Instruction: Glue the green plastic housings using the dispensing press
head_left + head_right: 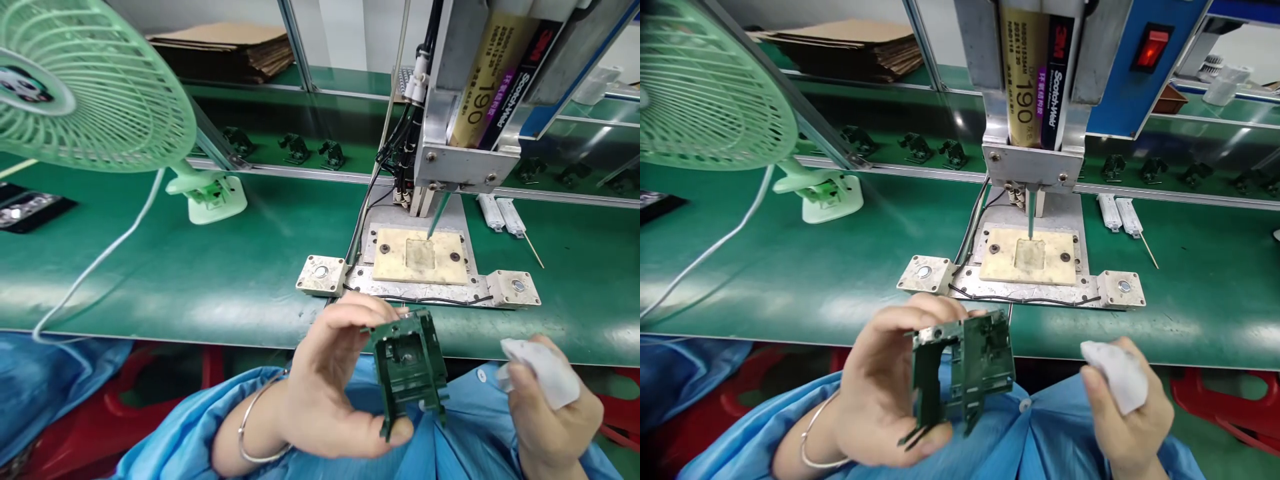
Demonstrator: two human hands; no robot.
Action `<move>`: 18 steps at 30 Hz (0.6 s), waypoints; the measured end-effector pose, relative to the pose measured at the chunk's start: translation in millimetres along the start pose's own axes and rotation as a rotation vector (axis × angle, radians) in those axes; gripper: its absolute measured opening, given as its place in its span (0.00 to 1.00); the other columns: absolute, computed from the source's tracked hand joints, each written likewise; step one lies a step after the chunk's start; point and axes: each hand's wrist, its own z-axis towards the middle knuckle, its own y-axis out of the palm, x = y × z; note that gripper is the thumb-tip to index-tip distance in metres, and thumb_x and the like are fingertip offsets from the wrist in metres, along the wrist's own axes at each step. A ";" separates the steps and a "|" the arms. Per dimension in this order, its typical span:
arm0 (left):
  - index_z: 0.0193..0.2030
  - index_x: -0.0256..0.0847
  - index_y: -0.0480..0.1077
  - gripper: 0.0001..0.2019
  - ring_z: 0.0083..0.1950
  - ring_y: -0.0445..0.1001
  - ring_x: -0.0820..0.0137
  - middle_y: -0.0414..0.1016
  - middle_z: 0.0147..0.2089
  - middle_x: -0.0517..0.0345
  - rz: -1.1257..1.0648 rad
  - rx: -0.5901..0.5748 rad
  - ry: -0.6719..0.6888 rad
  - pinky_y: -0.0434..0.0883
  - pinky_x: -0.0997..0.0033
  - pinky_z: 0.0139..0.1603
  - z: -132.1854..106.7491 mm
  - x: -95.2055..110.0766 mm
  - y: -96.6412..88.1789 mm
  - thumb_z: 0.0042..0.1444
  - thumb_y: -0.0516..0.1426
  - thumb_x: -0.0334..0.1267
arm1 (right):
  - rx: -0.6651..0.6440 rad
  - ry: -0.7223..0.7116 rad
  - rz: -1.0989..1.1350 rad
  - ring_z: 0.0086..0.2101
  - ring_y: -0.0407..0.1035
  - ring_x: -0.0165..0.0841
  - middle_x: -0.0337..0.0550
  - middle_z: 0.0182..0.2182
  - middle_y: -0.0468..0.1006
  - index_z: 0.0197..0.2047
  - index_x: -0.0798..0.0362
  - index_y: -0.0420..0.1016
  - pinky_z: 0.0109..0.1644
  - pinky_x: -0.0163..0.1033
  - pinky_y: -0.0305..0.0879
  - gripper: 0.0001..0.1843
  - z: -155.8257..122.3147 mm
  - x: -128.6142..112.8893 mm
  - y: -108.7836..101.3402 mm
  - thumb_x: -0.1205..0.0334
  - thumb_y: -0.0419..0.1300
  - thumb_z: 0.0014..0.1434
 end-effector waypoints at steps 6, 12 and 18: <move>0.56 0.40 0.64 0.31 0.43 0.72 0.65 0.68 0.42 0.53 0.093 -0.054 0.111 0.77 0.64 0.46 -1.3 -2.1 10.7 0.48 0.71 0.38 | -0.370 -0.284 -0.099 0.20 0.66 0.29 0.34 0.21 0.69 0.35 0.50 0.70 0.24 0.35 0.63 0.07 16.2 -54.4 13.0 0.62 0.63 0.64; 0.58 0.44 0.64 0.34 0.39 0.73 0.66 0.69 0.40 0.55 0.076 -0.110 0.106 0.78 0.62 0.40 0.5 -1.5 12.1 0.46 0.72 0.36 | -0.490 -0.299 -0.024 0.19 0.54 0.27 0.32 0.20 0.57 0.27 0.50 0.59 0.23 0.37 0.48 0.12 6.1 -49.4 21.5 0.69 0.55 0.62; 0.59 0.46 0.64 0.35 0.38 0.74 0.66 0.70 0.39 0.56 0.141 -0.084 0.115 0.77 0.62 0.40 -1.3 -4.2 13.0 0.45 0.72 0.35 | -0.450 -0.391 -0.092 0.19 0.54 0.30 0.35 0.18 0.59 0.26 0.49 0.59 0.25 0.40 0.44 0.13 2.7 -49.1 35.4 0.75 0.49 0.57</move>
